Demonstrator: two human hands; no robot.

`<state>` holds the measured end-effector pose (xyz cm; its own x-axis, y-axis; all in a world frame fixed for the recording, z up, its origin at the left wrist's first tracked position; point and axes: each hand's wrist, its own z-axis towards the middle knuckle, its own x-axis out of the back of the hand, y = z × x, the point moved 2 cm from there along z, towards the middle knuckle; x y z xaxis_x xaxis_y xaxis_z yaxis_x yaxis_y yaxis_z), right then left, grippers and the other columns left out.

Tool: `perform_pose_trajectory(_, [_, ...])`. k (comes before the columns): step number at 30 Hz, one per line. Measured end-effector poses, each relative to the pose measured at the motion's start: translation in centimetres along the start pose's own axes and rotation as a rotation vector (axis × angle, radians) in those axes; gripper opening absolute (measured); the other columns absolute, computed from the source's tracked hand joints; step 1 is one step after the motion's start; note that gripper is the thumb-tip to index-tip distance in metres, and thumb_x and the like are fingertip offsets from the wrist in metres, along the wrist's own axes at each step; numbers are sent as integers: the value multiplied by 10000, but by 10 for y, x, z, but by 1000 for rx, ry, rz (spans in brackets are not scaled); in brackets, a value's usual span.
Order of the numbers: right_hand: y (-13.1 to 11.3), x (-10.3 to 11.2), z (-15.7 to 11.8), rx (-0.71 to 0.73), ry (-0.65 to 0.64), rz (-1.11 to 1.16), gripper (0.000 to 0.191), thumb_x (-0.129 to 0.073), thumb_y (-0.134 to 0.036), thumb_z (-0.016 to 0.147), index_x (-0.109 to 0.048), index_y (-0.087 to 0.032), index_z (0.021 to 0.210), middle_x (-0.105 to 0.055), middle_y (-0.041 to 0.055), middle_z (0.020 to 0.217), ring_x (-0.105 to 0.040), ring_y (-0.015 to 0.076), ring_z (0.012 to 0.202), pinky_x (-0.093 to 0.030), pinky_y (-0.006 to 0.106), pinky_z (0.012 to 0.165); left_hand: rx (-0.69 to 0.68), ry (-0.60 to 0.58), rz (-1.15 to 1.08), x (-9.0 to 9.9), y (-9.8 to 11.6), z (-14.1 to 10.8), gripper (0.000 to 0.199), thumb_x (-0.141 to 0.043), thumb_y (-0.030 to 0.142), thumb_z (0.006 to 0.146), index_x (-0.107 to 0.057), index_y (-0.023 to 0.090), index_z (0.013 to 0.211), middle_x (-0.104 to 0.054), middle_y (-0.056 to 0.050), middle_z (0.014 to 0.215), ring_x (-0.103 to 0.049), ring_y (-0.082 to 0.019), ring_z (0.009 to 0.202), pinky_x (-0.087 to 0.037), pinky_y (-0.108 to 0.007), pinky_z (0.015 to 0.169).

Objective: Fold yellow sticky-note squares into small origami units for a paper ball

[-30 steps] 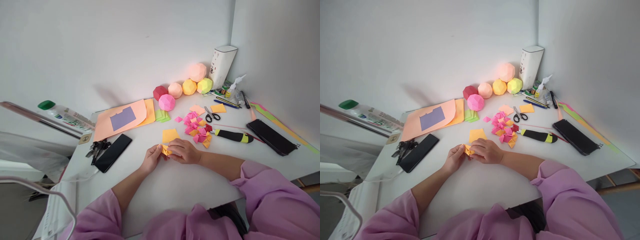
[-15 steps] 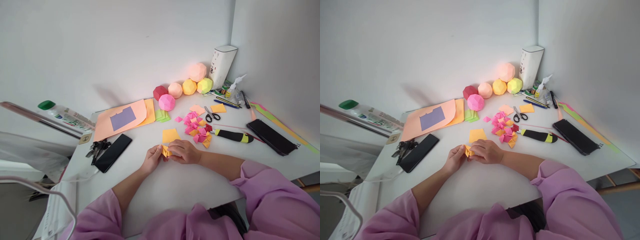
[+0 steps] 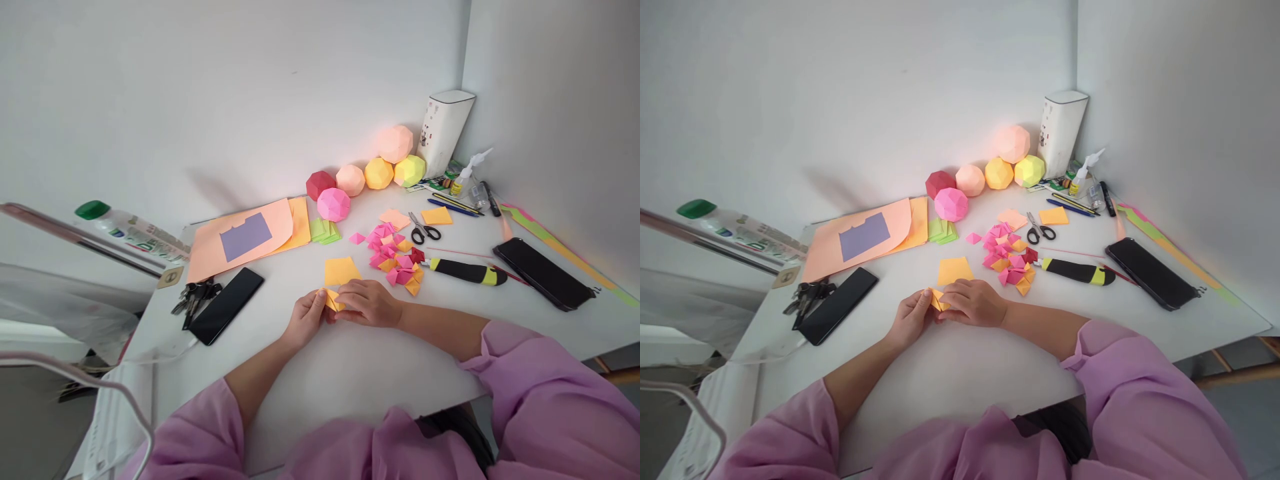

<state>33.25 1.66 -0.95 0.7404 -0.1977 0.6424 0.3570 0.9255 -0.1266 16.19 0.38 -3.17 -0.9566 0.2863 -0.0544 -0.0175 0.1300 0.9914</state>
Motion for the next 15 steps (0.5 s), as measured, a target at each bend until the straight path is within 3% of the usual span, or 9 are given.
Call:
perform_pose_trajectory(5, [-2, 1, 1, 17, -6, -94, 91, -505, -195, 906, -570, -139, 937, -648, 37, 792, -561, 123, 655, -435, 235, 543, 4, -6, 52, -1, 4, 0, 454, -423, 521, 886, -569, 164, 646, -585, -12, 567, -518, -128, 542, -401, -258, 557])
perform_pose_trajectory(8, [-4, 1, 1, 46, -19, -132, 117, -505, -213, 911, -574, -137, 968, -646, 37, 808, -565, 119, 673, -436, 235, 547, 1, -25, 79, 0, 6, 1, 451, -454, 513, 875, -560, 164, 609, -569, -5, 546, -505, -121, 545, -395, -254, 577])
perform_pose_trajectory(11, [-4, -1, 0, 70, -45, -168, 157, -500, -234, 919, -568, -134, 1019, -646, 50, 859, -572, 120, 718, -443, 239, 558, 22, 0, 65, 1, 4, 2, 470, -479, 524, 857, -512, 170, 550, -525, 12, 476, -457, -105, 483, -359, -246, 526])
perform_pose_trajectory(15, [-5, 1, 0, 105, -17, -250, 151, -498, -115, 899, -570, -134, 1031, -629, 46, 879, -553, 112, 714, -432, 233, 542, 67, 2, 75, 2, 3, 3, 485, -484, 544, 844, -473, 179, 524, -456, 33, 396, -379, -91, 407, -292, -240, 451])
